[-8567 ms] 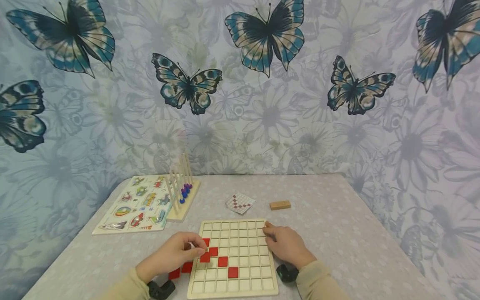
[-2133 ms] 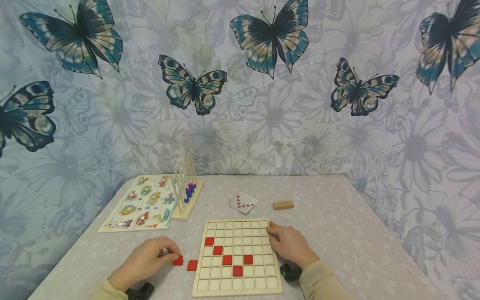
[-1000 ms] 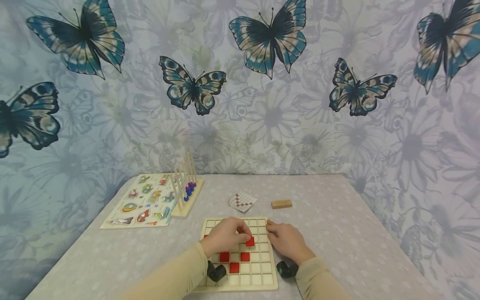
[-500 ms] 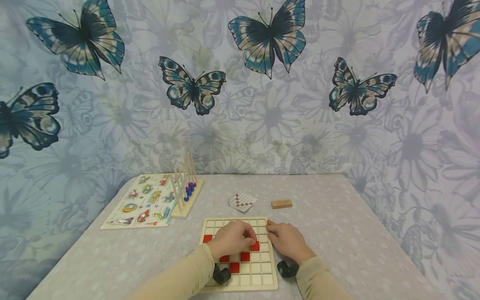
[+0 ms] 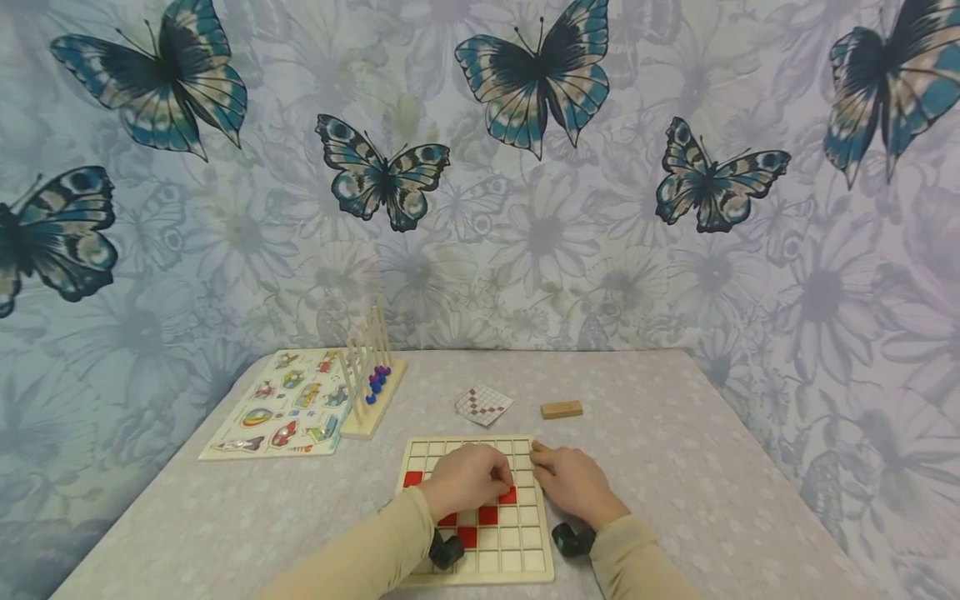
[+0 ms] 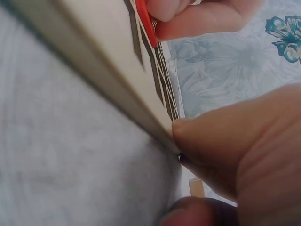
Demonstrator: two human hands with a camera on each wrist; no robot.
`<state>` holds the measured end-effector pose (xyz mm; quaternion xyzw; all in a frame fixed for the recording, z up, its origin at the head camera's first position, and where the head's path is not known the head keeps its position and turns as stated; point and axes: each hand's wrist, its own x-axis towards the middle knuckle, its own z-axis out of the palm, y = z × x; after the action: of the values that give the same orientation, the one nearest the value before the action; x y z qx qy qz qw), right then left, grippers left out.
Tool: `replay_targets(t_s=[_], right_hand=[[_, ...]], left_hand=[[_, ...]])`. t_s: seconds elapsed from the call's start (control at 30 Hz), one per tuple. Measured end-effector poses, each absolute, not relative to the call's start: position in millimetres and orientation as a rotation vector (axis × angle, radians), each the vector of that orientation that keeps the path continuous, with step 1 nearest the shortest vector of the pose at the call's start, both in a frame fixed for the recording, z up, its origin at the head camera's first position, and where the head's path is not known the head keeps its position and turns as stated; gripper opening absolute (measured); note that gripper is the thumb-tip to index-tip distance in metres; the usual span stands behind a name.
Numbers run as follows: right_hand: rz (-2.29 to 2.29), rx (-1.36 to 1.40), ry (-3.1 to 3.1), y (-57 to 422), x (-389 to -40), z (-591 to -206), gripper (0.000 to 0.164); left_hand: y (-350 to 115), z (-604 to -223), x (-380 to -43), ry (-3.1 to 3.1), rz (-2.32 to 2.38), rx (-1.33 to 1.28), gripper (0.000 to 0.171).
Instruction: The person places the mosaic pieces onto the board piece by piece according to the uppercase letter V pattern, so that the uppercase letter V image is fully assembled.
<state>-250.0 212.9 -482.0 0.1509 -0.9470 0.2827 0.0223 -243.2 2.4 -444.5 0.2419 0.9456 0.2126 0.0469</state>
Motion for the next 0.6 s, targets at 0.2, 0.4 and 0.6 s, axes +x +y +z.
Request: replay_targets(t_s=[0.2, 0.4, 0.6], right_hand=[[0.861, 0.466, -2.935, 212.6, -249.9, -481.4, 0.036], [0.832, 0.456, -2.945, 208.8, -250.6, -481.8, 0.036], [0.778, 0.447, -2.950, 208.7, -250.6, -481.7, 0.034]], left_hand=[[-9.8, -438.2, -242.7, 2.859, 0.812, 0.786, 0.007], [-60.1, -418.1, -232.9, 2.832, 1.057, 0.768, 0.018], [-119.3, -416.5, -215.9, 2.868, 1.032, 0.672, 0.023]])
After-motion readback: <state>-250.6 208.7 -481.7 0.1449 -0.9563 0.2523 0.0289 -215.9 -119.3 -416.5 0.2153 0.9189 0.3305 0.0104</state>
